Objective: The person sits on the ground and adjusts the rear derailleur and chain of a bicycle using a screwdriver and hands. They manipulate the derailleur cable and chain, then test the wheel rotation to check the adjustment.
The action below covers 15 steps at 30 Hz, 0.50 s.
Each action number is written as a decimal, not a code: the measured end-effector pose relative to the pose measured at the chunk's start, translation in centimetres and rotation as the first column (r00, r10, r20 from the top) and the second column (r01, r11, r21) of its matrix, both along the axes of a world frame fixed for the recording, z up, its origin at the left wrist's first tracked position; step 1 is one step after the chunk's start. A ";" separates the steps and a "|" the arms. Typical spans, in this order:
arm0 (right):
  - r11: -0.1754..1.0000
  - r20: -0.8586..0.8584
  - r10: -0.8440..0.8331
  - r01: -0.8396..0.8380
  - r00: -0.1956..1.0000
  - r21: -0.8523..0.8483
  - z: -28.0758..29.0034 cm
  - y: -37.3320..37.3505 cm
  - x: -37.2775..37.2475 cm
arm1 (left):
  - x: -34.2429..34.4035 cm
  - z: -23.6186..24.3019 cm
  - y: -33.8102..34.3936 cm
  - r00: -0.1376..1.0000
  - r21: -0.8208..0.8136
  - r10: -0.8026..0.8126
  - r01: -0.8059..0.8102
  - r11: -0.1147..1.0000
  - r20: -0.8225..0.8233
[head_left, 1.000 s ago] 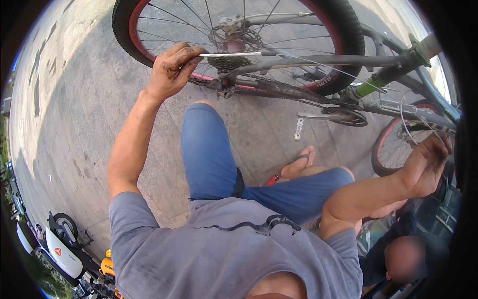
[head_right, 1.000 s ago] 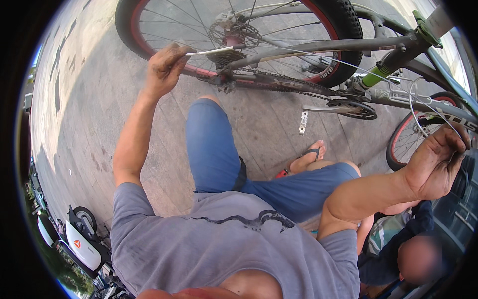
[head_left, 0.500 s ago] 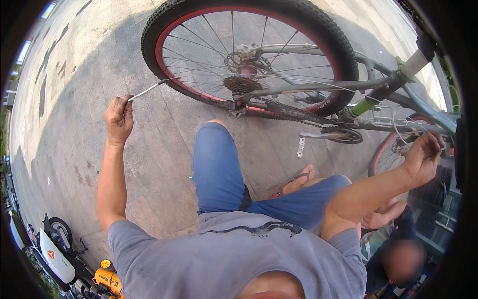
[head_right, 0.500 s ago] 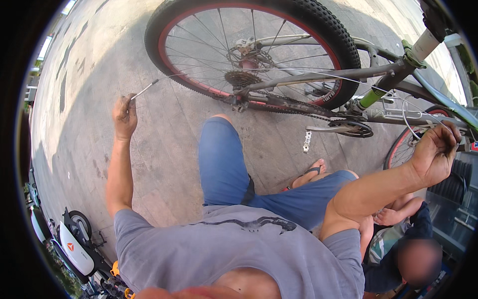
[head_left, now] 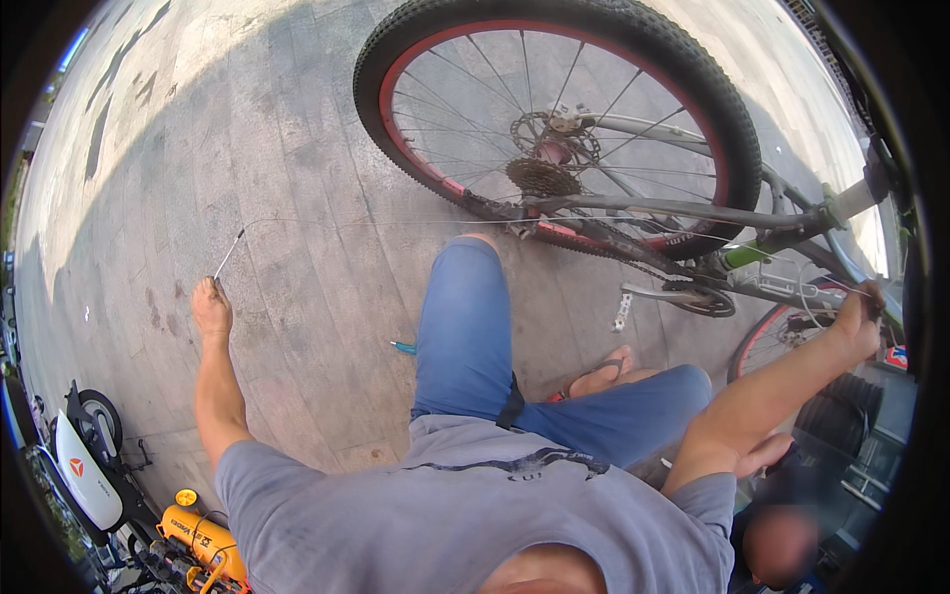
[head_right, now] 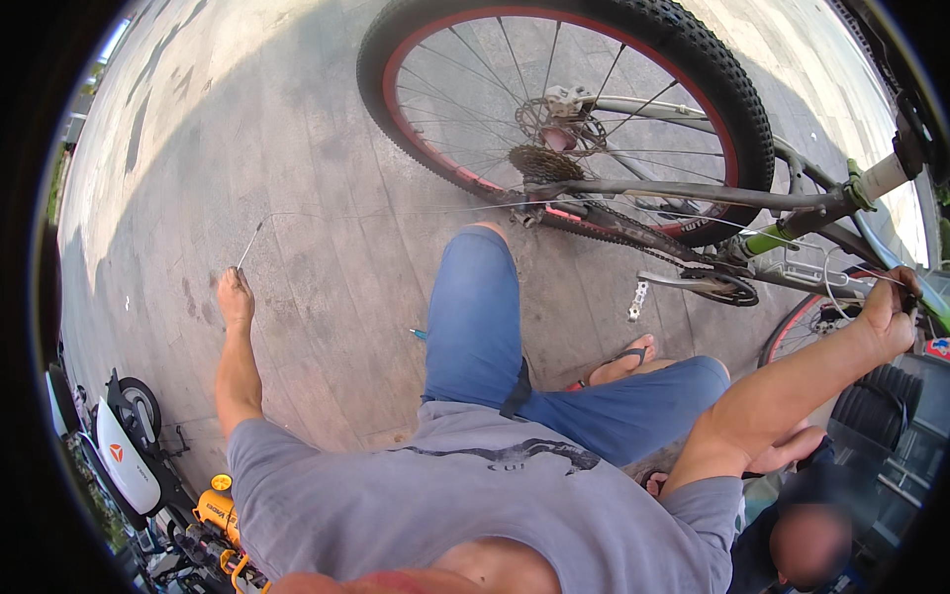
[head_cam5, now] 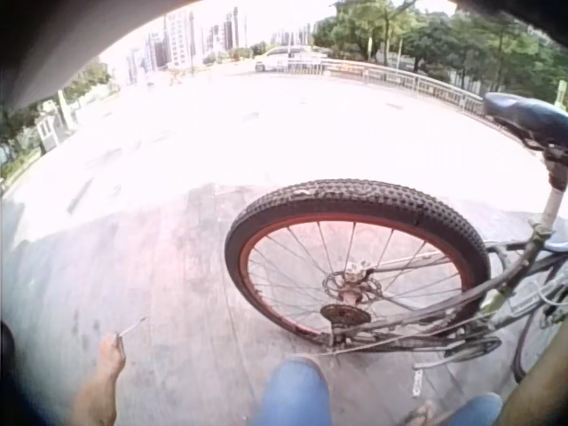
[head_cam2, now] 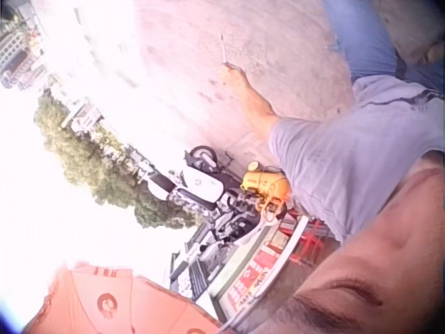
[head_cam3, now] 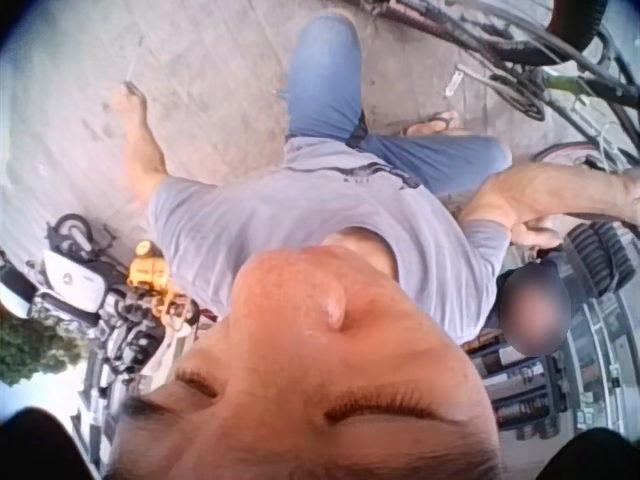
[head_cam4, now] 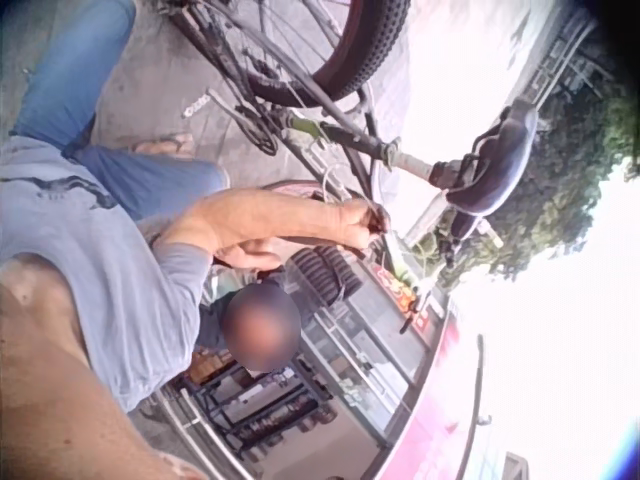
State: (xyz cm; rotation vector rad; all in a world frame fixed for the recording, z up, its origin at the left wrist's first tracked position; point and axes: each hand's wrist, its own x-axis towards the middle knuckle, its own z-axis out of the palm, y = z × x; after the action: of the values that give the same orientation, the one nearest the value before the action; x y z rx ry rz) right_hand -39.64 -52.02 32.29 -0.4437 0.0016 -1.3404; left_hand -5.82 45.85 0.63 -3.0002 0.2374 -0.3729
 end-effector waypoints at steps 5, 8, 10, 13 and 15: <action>0.994 0.026 0.076 -0.078 0.997 0.073 1.1 -1.7 -0.1 | -5.5 -3.5 5.0 0.796 0.220 0.557 -0.514 0.829 -0.237; 0.998 -0.027 0.021 -0.019 0.999 0.067 2.5 -1.4 0.7 | -9.6 -3.6 9.0 0.403 0.280 0.857 -0.824 0.492 -0.321; 0.981 0.008 -0.038 0.036 0.999 0.189 3.2 0.6 2.4 | -10.8 -4.3 10.6 0.392 0.377 0.811 -0.739 0.559 -0.435; 0.985 -0.045 0.132 -0.136 0.990 -0.110 2.2 7.7 6.8 | -11.0 -8.4 9.1 0.575 0.150 0.609 -0.649 0.746 -0.546; 0.860 -0.161 0.415 -0.444 0.895 -0.253 0.6 14.4 9.7 | -9.9 -12.1 5.7 0.608 0.055 0.510 -0.608 0.792 -0.608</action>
State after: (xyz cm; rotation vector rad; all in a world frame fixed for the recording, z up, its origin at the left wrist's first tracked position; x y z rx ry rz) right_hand -29.95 -37.64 32.85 -0.7111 -0.1991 -0.8728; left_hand -15.68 51.54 -11.46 -3.0121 -0.7361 0.6674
